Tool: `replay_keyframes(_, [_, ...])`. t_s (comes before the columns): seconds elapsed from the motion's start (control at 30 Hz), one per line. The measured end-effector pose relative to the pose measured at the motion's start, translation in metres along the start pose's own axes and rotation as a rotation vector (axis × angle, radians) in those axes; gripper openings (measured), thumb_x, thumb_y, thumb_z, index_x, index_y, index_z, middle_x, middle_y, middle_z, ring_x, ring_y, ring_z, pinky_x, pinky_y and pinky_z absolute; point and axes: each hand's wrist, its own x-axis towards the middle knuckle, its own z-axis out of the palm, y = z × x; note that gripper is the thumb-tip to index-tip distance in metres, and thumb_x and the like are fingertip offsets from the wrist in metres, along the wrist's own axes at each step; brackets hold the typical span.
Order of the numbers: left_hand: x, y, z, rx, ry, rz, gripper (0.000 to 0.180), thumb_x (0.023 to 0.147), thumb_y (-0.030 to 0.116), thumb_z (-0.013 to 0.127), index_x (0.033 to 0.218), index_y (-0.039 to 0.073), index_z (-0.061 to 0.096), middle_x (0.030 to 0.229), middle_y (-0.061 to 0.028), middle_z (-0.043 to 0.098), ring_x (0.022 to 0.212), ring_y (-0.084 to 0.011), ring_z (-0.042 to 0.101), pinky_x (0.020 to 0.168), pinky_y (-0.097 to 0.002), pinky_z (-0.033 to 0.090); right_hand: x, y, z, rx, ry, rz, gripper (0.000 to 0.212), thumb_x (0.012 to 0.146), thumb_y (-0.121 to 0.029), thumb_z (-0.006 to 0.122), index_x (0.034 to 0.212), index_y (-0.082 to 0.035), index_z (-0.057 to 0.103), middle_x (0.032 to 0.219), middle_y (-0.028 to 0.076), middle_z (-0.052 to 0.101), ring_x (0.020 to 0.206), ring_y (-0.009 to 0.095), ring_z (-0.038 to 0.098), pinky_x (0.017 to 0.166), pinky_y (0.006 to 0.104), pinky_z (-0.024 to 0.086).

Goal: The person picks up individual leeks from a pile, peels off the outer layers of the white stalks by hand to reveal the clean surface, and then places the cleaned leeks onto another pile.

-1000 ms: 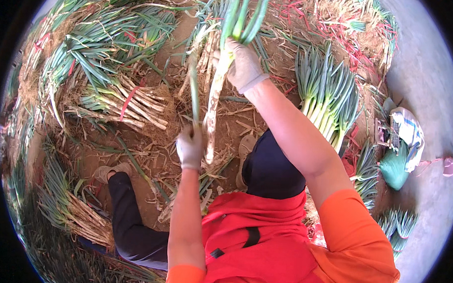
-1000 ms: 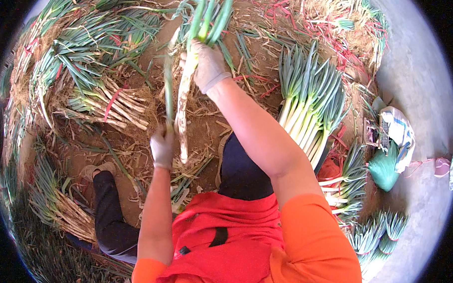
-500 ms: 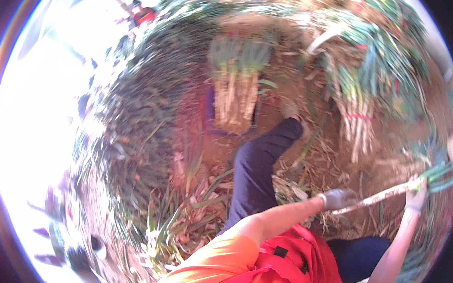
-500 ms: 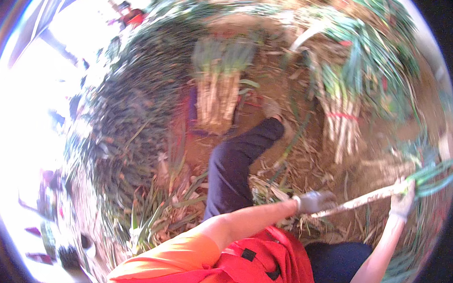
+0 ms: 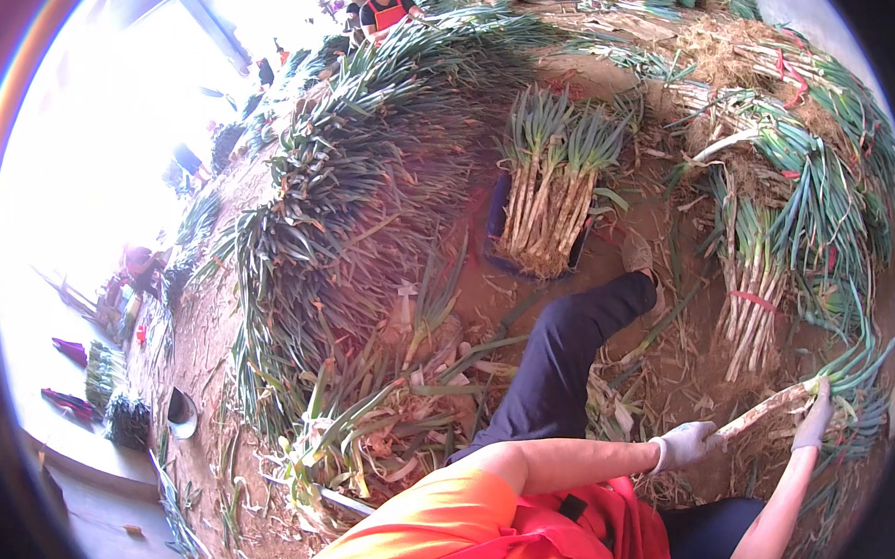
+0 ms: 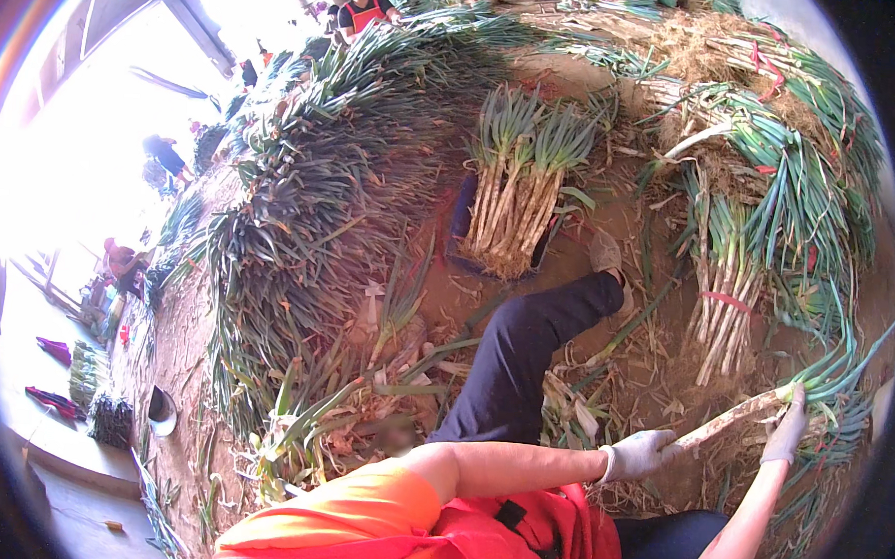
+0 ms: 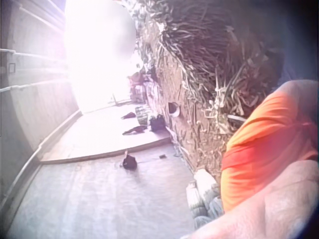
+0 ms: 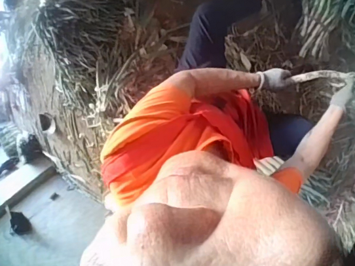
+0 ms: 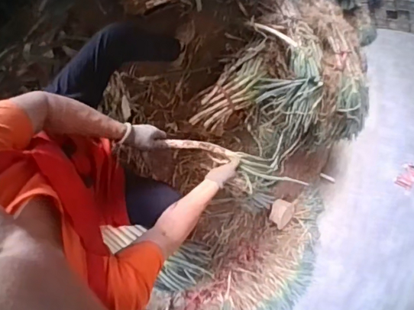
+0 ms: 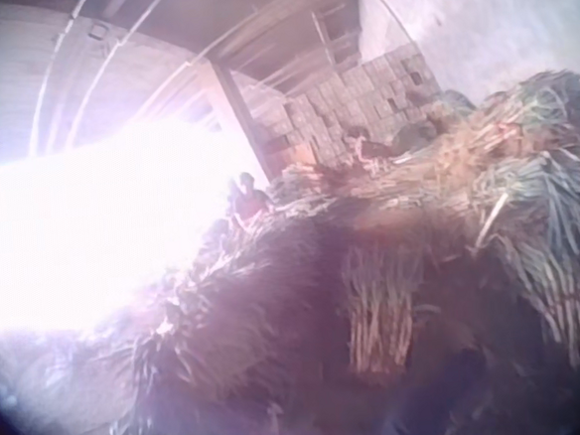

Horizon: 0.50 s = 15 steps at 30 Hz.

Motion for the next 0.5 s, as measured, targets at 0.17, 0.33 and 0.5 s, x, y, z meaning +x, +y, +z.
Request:
replay_keyframes(0.17, [-0.009, 0.018, -0.008, -0.08, -0.048, -0.117, 0.035, 0.094, 0.034, 0.05, 0.098, 0.0, 0.059, 0.086, -0.0216, 0.066, 0.085, -0.0371, 0.065, 0.073, -0.0459, 0.049, 0.003, 0.006, -0.005, -0.324, 0.141, -0.158, 0.063, 0.087, -0.06, 0.058, 0.118, -0.006, 0.061, 0.09, 0.005, 0.062, 0.073, 0.016, 0.058, 0.051, 0.0319, 0.043])
replay_keyframes(0.33, [0.004, -0.001, 0.004, 0.001, 0.016, -0.062, 0.035, 0.094, 0.034, 0.052, 0.098, 0.0, 0.059, 0.088, -0.0233, 0.066, 0.086, -0.0396, 0.065, 0.072, -0.0465, 0.049, 0.01, 0.002, -0.017, -0.849, 0.216, -0.459, 0.066, 0.092, -0.058, 0.049, 0.121, 0.0, 0.061, 0.114, 0.021, 0.065, 0.098, 0.037, 0.063, 0.077, 0.0431, 0.049])
replay_keyframes(0.5, [0.001, 0.002, 0.001, -0.014, 0.019, -0.084, 0.033, 0.094, 0.031, 0.049, 0.099, 0.001, 0.059, 0.084, -0.0199, 0.066, 0.073, -0.034, 0.066, 0.064, -0.0435, 0.051, -0.012, -0.012, -0.005, -1.059, 0.191, -0.504, 0.06, 0.096, -0.054, 0.044, 0.113, 0.001, 0.063, 0.113, 0.026, 0.062, 0.099, 0.044, 0.06, 0.081, 0.0489, 0.045])
